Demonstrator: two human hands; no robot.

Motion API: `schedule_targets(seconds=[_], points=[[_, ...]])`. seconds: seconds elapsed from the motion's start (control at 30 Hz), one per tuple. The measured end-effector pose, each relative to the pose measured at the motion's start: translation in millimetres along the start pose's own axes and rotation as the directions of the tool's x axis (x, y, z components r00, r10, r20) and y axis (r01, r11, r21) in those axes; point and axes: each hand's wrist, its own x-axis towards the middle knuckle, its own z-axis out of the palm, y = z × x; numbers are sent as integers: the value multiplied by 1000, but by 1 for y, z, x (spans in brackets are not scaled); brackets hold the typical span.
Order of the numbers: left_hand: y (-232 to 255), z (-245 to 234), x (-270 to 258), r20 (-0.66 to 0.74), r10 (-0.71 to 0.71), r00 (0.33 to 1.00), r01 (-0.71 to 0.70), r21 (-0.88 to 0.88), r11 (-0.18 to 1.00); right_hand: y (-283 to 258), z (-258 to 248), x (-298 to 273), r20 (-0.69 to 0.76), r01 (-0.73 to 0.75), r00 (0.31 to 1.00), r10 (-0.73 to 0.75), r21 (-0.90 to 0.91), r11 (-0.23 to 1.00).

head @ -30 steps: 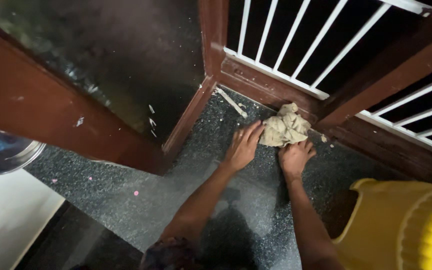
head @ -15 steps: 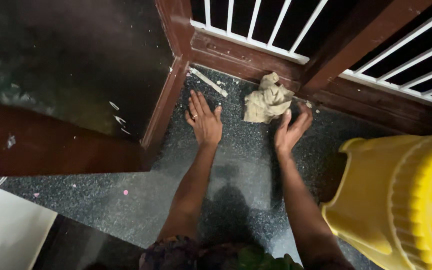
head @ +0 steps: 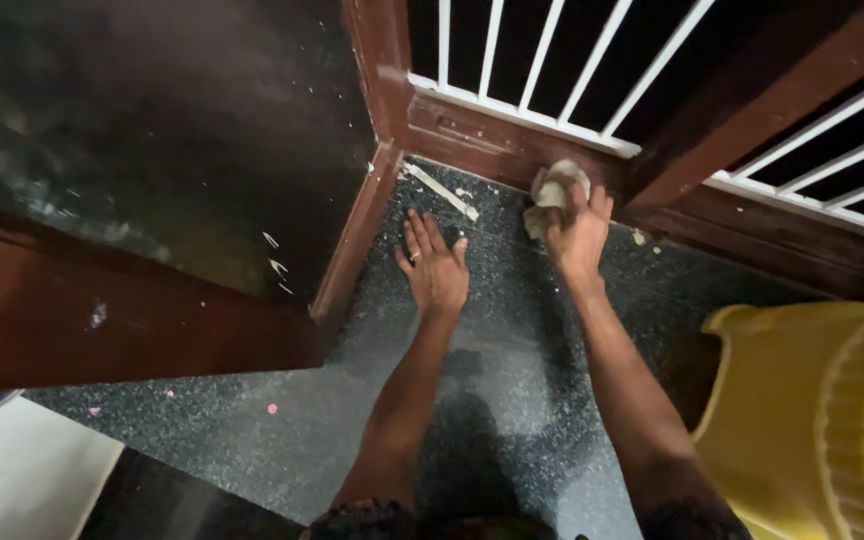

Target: The person sits on the floor and wipes the lower section of a wooden window frame and the adjacent floor area using a cloth. They move a yellow plastic stool to access different parts of the frame and continue wiping the white metal bars and the wooden sill.

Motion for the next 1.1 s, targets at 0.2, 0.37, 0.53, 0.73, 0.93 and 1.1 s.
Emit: schedule_targets(seconds=[0.2, 0.37, 0.53, 0.73, 0.93, 1.1], points=[[2, -9, 0, -39, 21, 999, -21, -4, 1000, -39, 39, 54, -30, 174, 981, -192, -304, 936], [1, -4, 1, 20, -1, 1000, 2, -22, 1000, -64, 106, 105, 234, 310, 932, -276, -124, 943], [-1, 1, 3, 18, 6, 1000, -5, -34, 999, -122, 161, 135, 562, 602, 753, -344, -376, 704], [-3, 0, 0, 34, 24, 999, -24, -11, 1000, -165, 108, 138, 720, 602, 678, -148, -428, 674], [-2, -3, 1, 2, 20, 1000, -20, -30, 999, -147, 45, 125, 692, 388, 718, 79, -492, 780], [0, -3, 2, 22, 2, 1000, -2, 10, 1000, -60, 10, 108, 632, 292, 742, 223, -604, 741]])
